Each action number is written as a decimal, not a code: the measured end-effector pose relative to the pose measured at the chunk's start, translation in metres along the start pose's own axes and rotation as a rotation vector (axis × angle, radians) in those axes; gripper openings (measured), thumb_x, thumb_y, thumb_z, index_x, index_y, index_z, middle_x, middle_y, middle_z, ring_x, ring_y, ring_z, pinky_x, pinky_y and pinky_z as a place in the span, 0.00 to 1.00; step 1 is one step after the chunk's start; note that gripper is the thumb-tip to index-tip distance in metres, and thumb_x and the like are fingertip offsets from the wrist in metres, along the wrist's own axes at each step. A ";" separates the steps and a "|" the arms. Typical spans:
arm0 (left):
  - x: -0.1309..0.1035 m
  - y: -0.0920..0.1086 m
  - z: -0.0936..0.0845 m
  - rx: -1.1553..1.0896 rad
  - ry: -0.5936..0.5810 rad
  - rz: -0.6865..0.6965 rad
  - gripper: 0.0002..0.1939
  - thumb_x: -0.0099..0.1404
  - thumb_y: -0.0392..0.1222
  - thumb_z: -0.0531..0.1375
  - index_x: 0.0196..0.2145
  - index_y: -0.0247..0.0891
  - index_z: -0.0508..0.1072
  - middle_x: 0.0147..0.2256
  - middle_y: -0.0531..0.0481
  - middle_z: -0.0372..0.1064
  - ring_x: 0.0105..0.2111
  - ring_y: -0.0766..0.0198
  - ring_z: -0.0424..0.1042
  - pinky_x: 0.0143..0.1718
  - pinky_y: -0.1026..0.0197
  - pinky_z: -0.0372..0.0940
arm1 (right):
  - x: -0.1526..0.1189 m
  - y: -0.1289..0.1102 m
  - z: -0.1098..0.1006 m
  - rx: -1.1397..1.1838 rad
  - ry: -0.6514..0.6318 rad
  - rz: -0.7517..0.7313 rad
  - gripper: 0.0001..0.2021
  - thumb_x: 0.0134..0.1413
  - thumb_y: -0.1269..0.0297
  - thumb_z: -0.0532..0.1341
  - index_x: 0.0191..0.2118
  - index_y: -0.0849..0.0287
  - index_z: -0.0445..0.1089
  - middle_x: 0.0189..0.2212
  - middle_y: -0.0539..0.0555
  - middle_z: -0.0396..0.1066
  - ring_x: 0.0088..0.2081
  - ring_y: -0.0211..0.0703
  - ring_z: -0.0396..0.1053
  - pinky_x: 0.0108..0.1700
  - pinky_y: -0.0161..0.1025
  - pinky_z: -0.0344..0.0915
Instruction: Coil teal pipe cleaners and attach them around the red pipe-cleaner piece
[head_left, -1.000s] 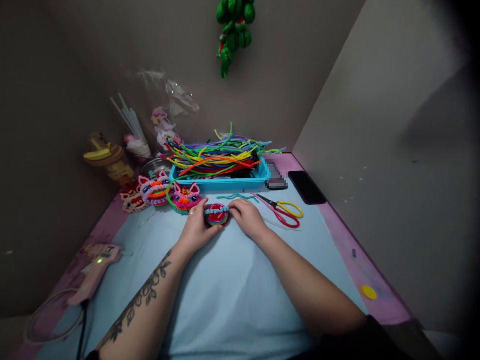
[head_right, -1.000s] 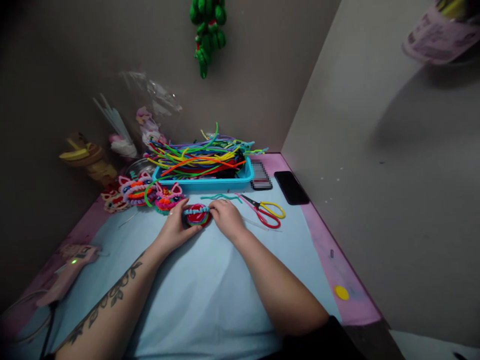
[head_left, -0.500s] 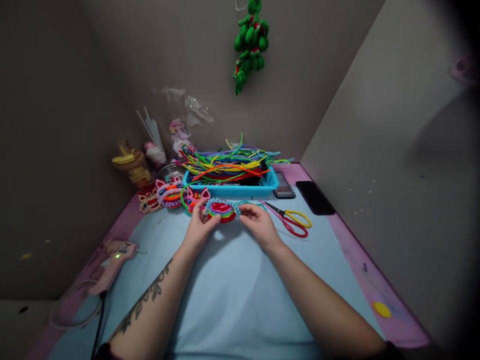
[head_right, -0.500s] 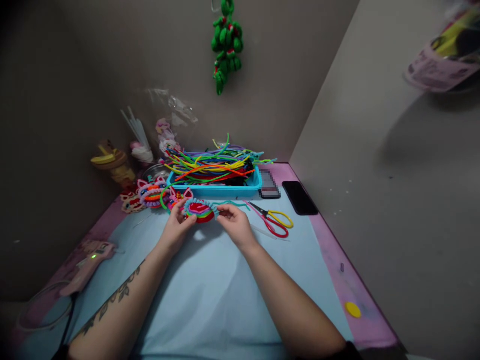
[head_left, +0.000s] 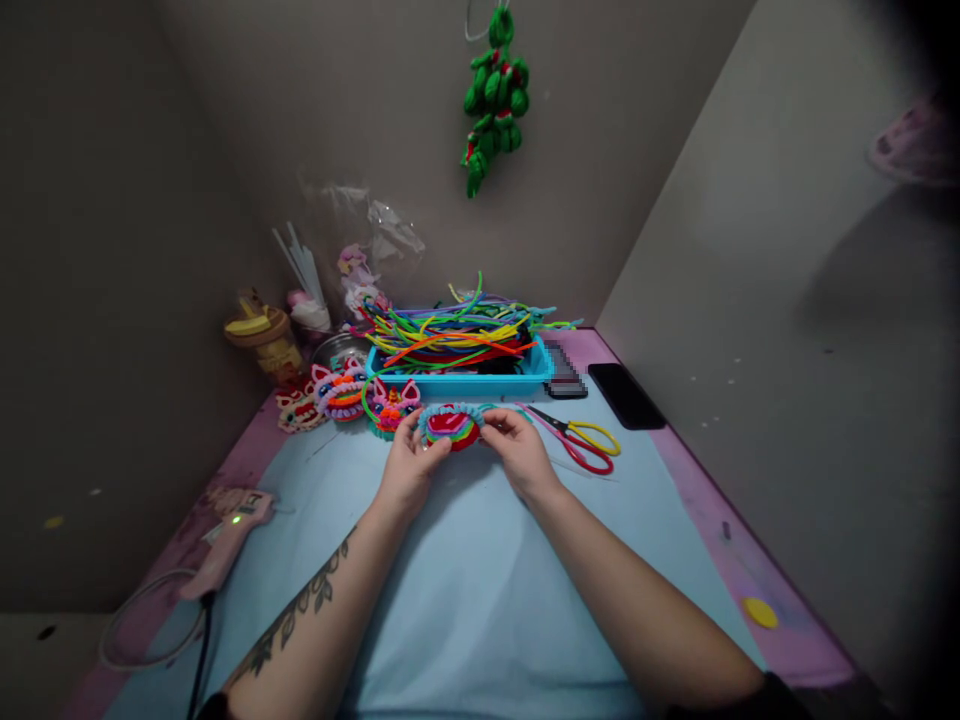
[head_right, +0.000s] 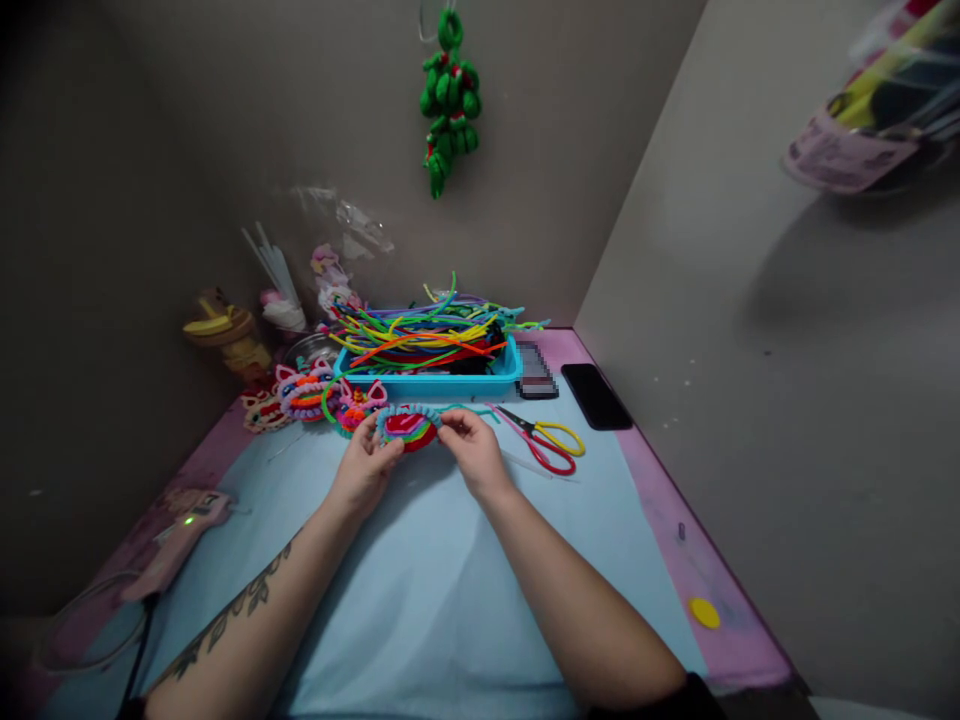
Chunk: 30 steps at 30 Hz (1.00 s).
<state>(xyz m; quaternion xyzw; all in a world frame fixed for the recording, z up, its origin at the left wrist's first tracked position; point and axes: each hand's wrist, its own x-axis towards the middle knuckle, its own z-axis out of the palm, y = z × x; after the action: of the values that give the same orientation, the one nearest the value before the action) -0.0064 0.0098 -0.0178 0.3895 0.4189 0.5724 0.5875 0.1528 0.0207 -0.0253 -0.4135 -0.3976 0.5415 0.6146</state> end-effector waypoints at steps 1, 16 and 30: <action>0.000 0.000 0.000 -0.015 0.005 -0.012 0.38 0.45 0.45 0.70 0.50 0.39 0.57 0.50 0.40 0.66 0.47 0.55 0.71 0.47 0.52 0.66 | 0.000 0.000 0.001 0.027 -0.007 0.020 0.11 0.37 0.64 0.68 0.31 0.57 0.71 0.28 0.48 0.71 0.28 0.36 0.67 0.35 0.37 0.66; -0.010 -0.008 0.013 -0.009 0.083 0.126 0.39 0.43 0.39 0.71 0.51 0.40 0.59 0.48 0.44 0.64 0.46 0.58 0.69 0.47 0.57 0.64 | 0.000 0.005 -0.002 0.330 0.007 0.285 0.13 0.35 0.70 0.70 0.30 0.57 0.68 0.26 0.46 0.72 0.30 0.37 0.71 0.36 0.35 0.69; -0.012 0.000 0.009 -0.407 0.138 -0.099 0.34 0.46 0.29 0.69 0.50 0.42 0.64 0.45 0.47 0.70 0.35 0.69 0.73 0.38 0.67 0.68 | -0.001 0.000 -0.003 0.458 -0.143 0.375 0.12 0.40 0.75 0.65 0.32 0.55 0.66 0.30 0.46 0.72 0.31 0.34 0.71 0.33 0.32 0.70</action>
<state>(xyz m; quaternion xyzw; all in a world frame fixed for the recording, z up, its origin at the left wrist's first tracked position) 0.0025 -0.0023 -0.0140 0.2014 0.3526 0.6409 0.6514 0.1559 0.0199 -0.0268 -0.2911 -0.2242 0.7488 0.5516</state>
